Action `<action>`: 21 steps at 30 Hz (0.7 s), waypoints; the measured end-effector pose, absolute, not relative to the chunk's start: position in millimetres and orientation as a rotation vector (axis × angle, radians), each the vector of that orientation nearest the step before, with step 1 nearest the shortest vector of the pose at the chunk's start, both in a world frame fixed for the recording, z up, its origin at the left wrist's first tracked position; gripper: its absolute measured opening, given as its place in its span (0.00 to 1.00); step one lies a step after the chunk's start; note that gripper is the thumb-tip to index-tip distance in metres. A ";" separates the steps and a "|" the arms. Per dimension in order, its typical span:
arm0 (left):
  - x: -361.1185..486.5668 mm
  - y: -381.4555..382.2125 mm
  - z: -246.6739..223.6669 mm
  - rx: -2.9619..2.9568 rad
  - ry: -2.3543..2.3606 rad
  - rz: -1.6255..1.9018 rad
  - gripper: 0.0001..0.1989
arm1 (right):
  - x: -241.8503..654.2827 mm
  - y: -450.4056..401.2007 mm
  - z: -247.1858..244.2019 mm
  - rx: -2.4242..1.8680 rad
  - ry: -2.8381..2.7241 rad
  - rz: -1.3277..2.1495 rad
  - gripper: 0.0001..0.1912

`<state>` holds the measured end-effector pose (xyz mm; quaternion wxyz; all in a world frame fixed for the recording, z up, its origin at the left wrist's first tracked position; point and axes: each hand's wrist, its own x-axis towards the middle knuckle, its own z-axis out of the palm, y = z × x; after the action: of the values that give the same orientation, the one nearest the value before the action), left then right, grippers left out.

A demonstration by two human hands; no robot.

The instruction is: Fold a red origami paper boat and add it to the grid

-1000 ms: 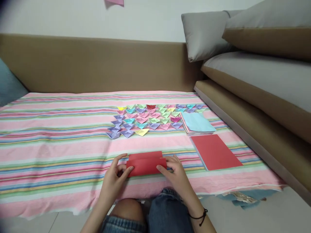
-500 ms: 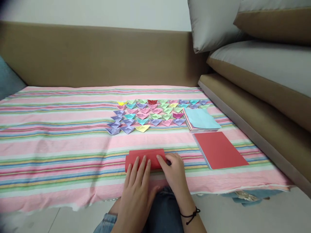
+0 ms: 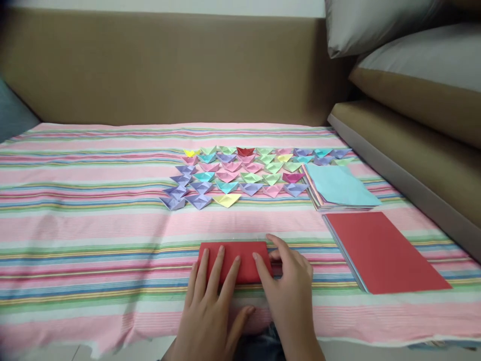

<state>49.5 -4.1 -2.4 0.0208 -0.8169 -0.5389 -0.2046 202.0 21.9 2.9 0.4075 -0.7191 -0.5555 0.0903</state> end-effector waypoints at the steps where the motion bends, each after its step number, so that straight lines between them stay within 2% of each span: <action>1: 47.3 -2.4 -4.6 -2.550 -1.637 -0.625 0.37 | 202.2 22.5 2.1 -1.820 -1.405 0.213 0.19; 11: 38.0 7.8 -16.7 -2.605 -1.504 -0.621 0.43 | 204.2 26.3 1.5 -1.907 -1.407 0.144 0.22; 21: 48.9 5.2 -15.1 -2.535 -1.655 -0.599 0.43 | 203.9 27.1 1.7 -1.919 -1.396 0.150 0.21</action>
<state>48.9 5.2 -15.1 0.0277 -0.8211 -0.5360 -0.1940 203.9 27.1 1.7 0.3728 -0.7489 -0.5447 0.0587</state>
